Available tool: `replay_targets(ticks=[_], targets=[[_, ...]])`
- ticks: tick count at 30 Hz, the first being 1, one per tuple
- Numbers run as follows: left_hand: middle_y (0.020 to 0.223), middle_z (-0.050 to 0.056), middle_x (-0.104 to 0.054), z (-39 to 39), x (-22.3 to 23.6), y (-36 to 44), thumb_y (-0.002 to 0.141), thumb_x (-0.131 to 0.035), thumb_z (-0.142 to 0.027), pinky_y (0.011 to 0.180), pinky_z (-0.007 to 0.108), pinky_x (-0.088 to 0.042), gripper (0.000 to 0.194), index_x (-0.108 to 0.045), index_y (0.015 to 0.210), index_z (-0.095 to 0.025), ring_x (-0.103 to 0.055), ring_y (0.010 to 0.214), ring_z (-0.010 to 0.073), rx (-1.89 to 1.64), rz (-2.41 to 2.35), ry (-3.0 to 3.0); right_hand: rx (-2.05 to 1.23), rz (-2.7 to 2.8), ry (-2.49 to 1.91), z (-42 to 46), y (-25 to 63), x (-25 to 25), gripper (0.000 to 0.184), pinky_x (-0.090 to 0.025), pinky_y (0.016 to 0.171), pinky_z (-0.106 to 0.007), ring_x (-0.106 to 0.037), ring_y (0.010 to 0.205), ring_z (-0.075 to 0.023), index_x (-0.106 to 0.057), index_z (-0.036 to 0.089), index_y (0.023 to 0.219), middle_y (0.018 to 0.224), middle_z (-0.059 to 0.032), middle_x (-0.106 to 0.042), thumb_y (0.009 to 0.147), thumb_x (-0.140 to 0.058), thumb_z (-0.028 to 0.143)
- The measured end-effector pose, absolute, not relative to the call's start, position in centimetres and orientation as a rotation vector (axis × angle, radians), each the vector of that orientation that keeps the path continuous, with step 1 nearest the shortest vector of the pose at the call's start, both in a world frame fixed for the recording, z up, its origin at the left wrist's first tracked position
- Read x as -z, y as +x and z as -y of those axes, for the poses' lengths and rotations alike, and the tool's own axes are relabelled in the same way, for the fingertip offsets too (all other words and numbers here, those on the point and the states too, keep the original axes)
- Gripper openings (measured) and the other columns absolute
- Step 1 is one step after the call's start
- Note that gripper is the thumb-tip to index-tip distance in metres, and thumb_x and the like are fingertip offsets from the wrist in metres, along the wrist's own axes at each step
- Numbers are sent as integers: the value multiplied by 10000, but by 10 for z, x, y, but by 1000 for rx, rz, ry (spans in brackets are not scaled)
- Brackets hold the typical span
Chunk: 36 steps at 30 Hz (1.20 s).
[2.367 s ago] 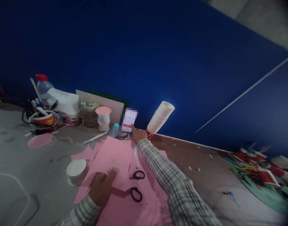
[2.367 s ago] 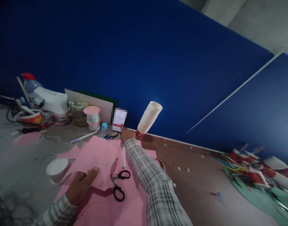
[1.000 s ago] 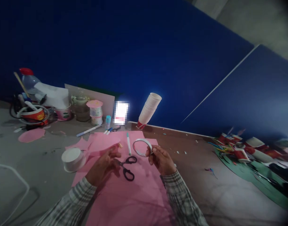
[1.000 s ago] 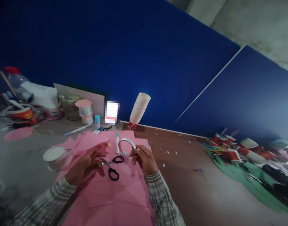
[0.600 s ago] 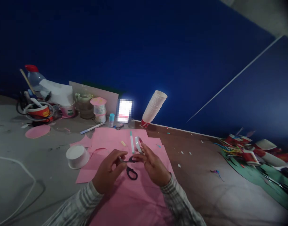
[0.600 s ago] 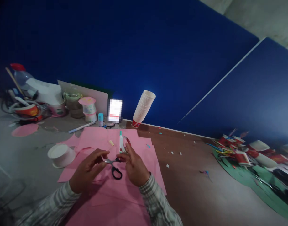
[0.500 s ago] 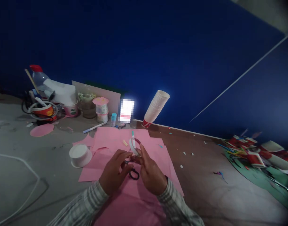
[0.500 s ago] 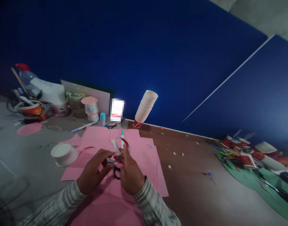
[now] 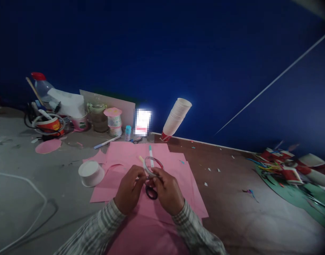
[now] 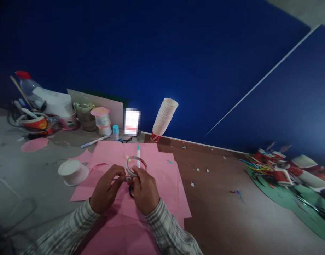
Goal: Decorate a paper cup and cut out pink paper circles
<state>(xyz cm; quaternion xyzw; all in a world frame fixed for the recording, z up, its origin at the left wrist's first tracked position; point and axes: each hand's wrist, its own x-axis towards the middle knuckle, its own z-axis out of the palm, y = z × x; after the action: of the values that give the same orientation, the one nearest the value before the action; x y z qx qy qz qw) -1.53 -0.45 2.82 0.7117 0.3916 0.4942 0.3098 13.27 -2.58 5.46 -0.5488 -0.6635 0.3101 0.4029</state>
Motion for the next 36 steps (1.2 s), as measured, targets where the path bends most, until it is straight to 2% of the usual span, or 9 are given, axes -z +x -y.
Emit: replay_targets(ticks=[3,12,17,20,22,24,26,31,36], targets=[[820,33,-583,5,-29,-17,953,-439,-243,709,286,-456,168,-529,819,-196,-554,763,155,-1262,-1028,1842,-818,1639,-1386,23,133,-54,317,-587,663,-254,-721,716,-156,-673,179,1045,865,-58,-741,836,-445,110],[803,52,-578,9,-29,-19,952,-400,-224,700,306,-454,179,-517,819,-199,-536,755,173,-1347,-967,1964,-783,1631,-1406,21,134,-55,220,-561,622,-269,-715,697,-178,-684,186,913,774,-62,-728,844,-475,170],[759,37,-555,14,-35,-14,951,-396,-199,682,290,-451,211,-493,764,-202,-530,728,163,-1335,-820,1959,-1082,1413,-1352,23,130,-50,134,-483,444,-221,-612,454,-129,-667,190,801,560,5,-683,756,-541,190],[740,34,-547,24,-46,-14,959,-401,-226,663,292,-451,224,-487,753,-208,-524,705,161,-1317,-754,1873,-1311,1249,-1265,16,140,-48,101,-472,419,-217,-602,413,-126,-653,185,788,495,34,-654,718,-591,225],[734,36,-551,34,-56,-18,972,-386,-259,667,305,-464,242,-495,760,-214,-534,699,164,-1306,-685,1764,-1301,1140,-1251,7,158,-49,96,-474,417,-218,-603,403,-122,-636,182,735,509,37,-653,689,-653,264],[730,42,-563,42,-63,-23,974,-392,-317,766,372,-493,255,-524,779,-221,-565,736,186,-1289,-573,1646,-1193,950,-1263,-2,182,-55,168,-454,391,-210,-549,357,-92,-605,178,647,509,44,-631,630,-724,297],[707,37,-577,43,-65,-27,959,-437,-350,815,412,-496,255,-545,767,-222,-575,707,186,-1241,-474,1579,-1130,885,-1200,-7,203,-61,184,-469,424,-216,-569,405,-89,-635,178,724,593,26,-662,666,-733,321],[684,60,-579,25,-46,-24,910,-452,-538,641,343,-457,431,-538,657,-200,-552,678,190,-1153,-595,1662,-1088,1180,-1237,-14,208,-56,185,-555,601,-310,-675,540,-156,-661,173,816,648,-16,-714,764,-679,350],[751,43,-563,20,-30,-23,855,-528,-581,639,305,-447,394,-538,762,-199,-532,701,174,-1225,-715,1772,-813,1396,-1396,-28,200,-33,145,-561,682,-332,-709,651,-184,-654,182,888,663,-24,-741,789,-592,267]])
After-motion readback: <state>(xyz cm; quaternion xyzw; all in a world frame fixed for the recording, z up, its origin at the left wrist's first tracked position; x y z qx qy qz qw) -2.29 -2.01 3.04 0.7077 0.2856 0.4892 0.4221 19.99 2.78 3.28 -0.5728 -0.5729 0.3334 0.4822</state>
